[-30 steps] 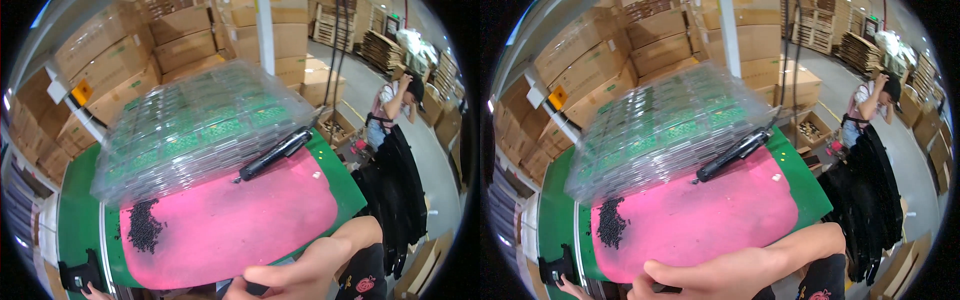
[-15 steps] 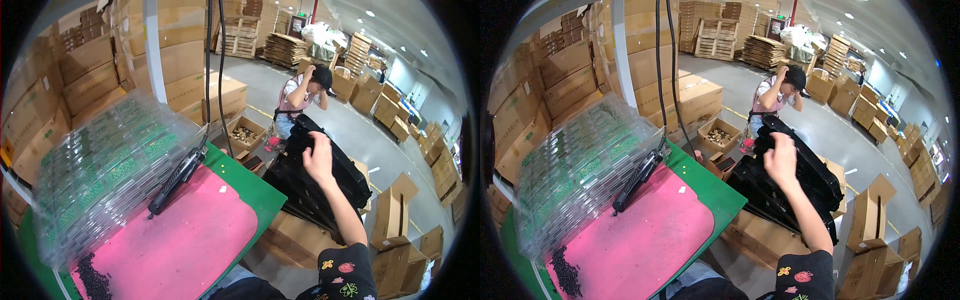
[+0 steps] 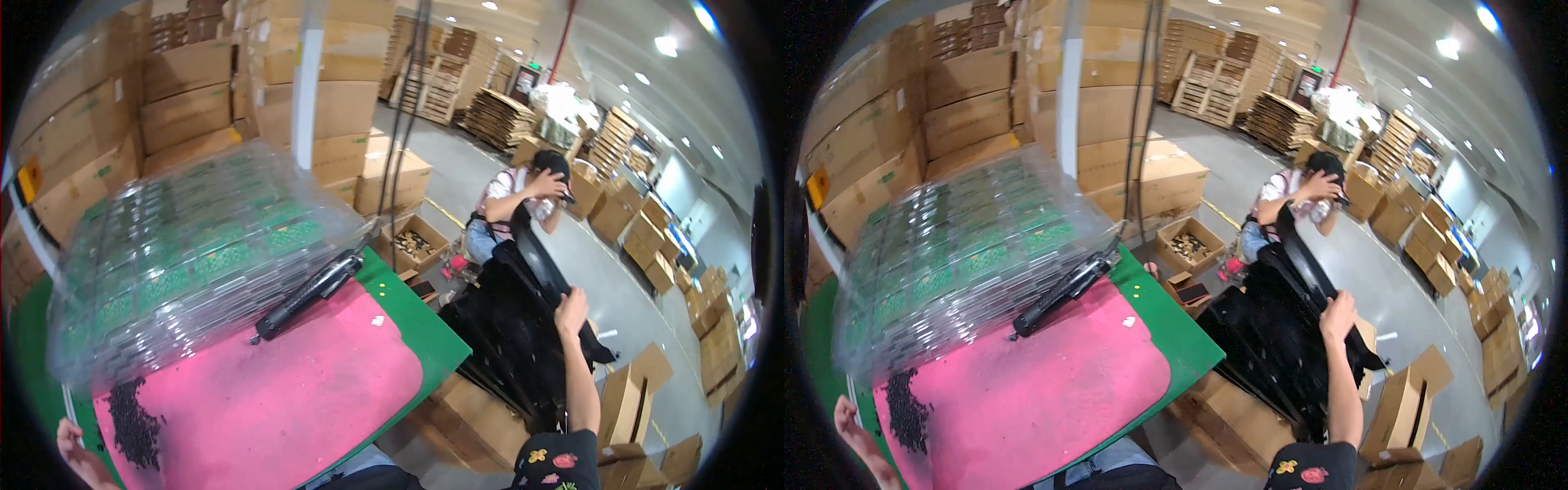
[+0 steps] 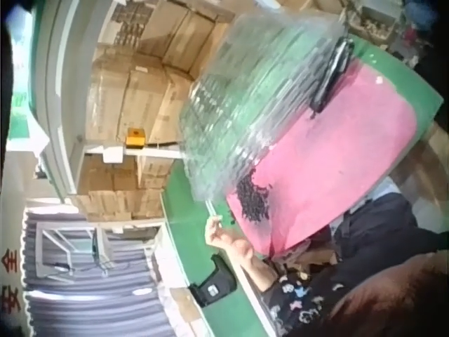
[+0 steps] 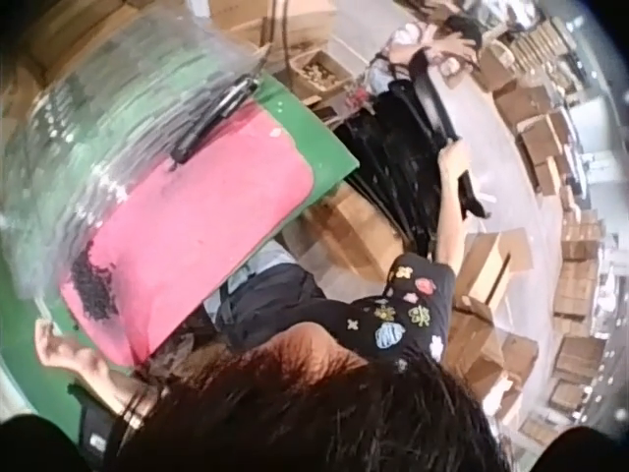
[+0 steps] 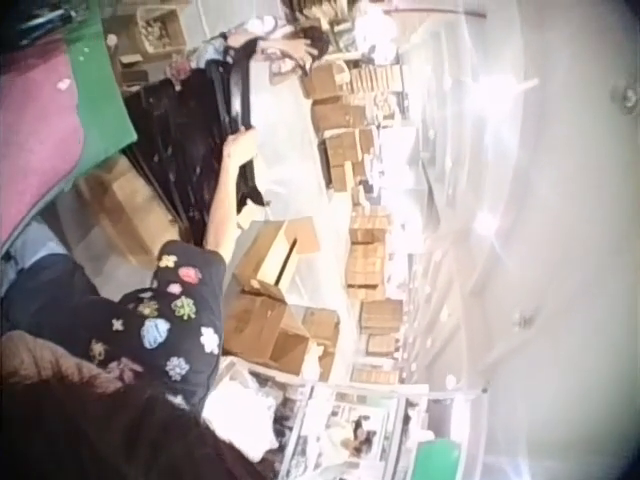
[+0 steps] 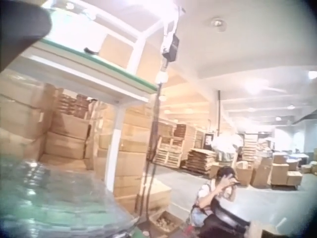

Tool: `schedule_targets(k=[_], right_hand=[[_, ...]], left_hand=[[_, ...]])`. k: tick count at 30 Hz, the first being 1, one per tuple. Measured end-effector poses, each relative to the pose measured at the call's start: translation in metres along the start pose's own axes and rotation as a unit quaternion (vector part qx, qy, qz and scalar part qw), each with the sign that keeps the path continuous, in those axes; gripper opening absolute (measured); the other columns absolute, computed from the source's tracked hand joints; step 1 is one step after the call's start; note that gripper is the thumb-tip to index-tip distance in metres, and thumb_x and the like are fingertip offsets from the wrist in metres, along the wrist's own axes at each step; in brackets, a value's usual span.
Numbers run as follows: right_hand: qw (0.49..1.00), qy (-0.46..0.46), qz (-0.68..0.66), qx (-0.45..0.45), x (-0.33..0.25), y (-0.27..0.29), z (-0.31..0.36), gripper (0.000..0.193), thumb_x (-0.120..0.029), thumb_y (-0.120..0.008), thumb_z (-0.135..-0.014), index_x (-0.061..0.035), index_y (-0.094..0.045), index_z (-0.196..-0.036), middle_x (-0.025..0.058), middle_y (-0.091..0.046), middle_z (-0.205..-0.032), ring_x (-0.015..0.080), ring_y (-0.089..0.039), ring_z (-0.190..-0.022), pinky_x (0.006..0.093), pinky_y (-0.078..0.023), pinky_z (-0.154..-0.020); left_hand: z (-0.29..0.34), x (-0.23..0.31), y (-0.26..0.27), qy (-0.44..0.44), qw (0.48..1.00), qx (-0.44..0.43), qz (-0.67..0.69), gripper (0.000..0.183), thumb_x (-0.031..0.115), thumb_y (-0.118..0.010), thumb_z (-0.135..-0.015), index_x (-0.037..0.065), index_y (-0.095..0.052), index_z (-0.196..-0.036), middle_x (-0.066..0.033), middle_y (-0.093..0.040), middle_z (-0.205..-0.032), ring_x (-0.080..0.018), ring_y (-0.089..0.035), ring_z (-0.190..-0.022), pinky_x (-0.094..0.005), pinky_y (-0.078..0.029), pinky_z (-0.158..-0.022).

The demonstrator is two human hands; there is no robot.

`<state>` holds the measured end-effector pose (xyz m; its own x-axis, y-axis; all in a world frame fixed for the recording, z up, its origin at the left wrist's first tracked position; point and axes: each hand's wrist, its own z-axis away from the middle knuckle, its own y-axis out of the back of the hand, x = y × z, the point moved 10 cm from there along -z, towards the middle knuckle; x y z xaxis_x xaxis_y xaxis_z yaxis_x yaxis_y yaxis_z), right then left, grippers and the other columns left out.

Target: Assembling electronic circuit boards into plastic housings using an electric screwdriver.

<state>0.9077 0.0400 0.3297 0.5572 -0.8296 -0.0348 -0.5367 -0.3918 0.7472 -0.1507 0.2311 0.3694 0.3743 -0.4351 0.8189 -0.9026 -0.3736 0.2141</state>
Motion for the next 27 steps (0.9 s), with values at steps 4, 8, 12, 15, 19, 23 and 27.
schedule_targets(k=[4, 8, 12, 15, 19, 23, 27], right_hand=[[0.963, 0.195, -0.146, 0.118, -0.102, 0.125, 0.022, 0.024, -0.003, -0.064, -0.086, -0.0007, -0.059, -0.110, 0.0179, -0.062, -0.106, 0.0385, -0.061, -0.099, 0.0423, -0.052, -0.081], [0.899, 0.364, -0.206, 0.132, -0.183, 0.243, 0.079, 0.022, 0.004, -0.065, -0.084, 0.0027, -0.056, -0.104, 0.0199, -0.059, -0.093, 0.0402, -0.059, -0.081, 0.0429, -0.049, -0.069], [0.788, 0.569, -0.236, 0.027, -0.255, 0.252, 0.154, 0.023, -0.022, -0.063, -0.066, -0.0075, -0.061, -0.084, 0.0094, -0.058, -0.081, 0.0258, -0.058, -0.071, 0.0378, -0.044, -0.060], [0.655, 0.695, -0.295, -0.003, -0.322, 0.271, 0.210, 0.025, -0.026, -0.064, -0.064, -0.0141, -0.063, -0.086, 0.0028, -0.059, -0.084, 0.0225, -0.059, -0.074, 0.0367, -0.046, -0.062], [0.562, 0.776, -0.261, -0.119, -0.384, 0.273, 0.263, 0.018, -0.021, -0.068, -0.073, -0.0188, -0.065, -0.091, -0.0032, -0.059, -0.082, 0.0156, -0.059, -0.070, 0.0292, -0.045, -0.054], [0.470, 0.801, -0.332, -0.165, -0.464, 0.327, 0.264, 0.018, -0.022, -0.075, -0.077, -0.0157, -0.065, -0.091, -0.0016, -0.054, -0.071, 0.0173, -0.057, -0.063, 0.0315, -0.042, -0.050], [0.485, 0.780, -0.393, -0.049, -0.595, 0.381, 0.239, 0.018, -0.014, -0.070, -0.078, -0.0098, -0.062, -0.094, 0.0073, -0.055, -0.076, 0.0263, -0.057, -0.073, 0.0384, -0.043, -0.061]], left_hand=[[0.013, 0.032, -0.032, -0.173, 0.985, 0.019, 0.013, 0.021, 0.026, -0.043, -0.095, 0.010, -0.043, -0.081, -0.0024, -0.043, -0.081, -0.0166, -0.040, -0.084, -0.0344, -0.032, -0.078], [0.017, 0.136, -0.183, -0.277, 0.953, -0.112, 0.052, 0.028, 0.029, -0.052, -0.087, 0.006, -0.042, -0.099, -0.0128, -0.041, -0.099, -0.0213, -0.038, -0.092, -0.0394, -0.033, -0.083], [0.020, 0.123, -0.228, -0.217, 0.939, -0.258, -0.071, 0.029, 0.016, -0.046, -0.083, 0.001, -0.032, -0.105, -0.0159, -0.034, -0.102, -0.0260, -0.034, -0.098, -0.0432, -0.033, -0.090], [0.024, 0.110, -0.245, -0.137, 0.946, -0.294, 0.017, 0.025, 0.006, -0.048, -0.081, 0.001, -0.033, -0.101, -0.0163, -0.038, -0.102, -0.0269, -0.040, -0.094, -0.0420, -0.037, -0.087], [0.030, 0.102, -0.259, -0.113, 0.911, -0.380, -0.115, 0.021, 0.012, -0.056, -0.089, 0.001, -0.044, -0.101, -0.0157, -0.050, -0.097, -0.0342, -0.052, -0.094, -0.0447, -0.043, -0.084], [0.041, 0.080, -0.250, -0.090, 0.886, -0.417, -0.183, 0.039, 0.027, -0.065, -0.091, 0.004, -0.051, -0.119, -0.0142, -0.058, -0.108, -0.0325, -0.059, -0.106, -0.0446, -0.047, -0.089], [0.040, 0.067, -0.242, -0.077, 0.904, -0.373, -0.193, 0.026, 0.016, -0.065, -0.087, 0.002, -0.060, -0.109, -0.0149, -0.062, -0.103, -0.0329, -0.062, -0.100, -0.0442, -0.051, -0.085]])
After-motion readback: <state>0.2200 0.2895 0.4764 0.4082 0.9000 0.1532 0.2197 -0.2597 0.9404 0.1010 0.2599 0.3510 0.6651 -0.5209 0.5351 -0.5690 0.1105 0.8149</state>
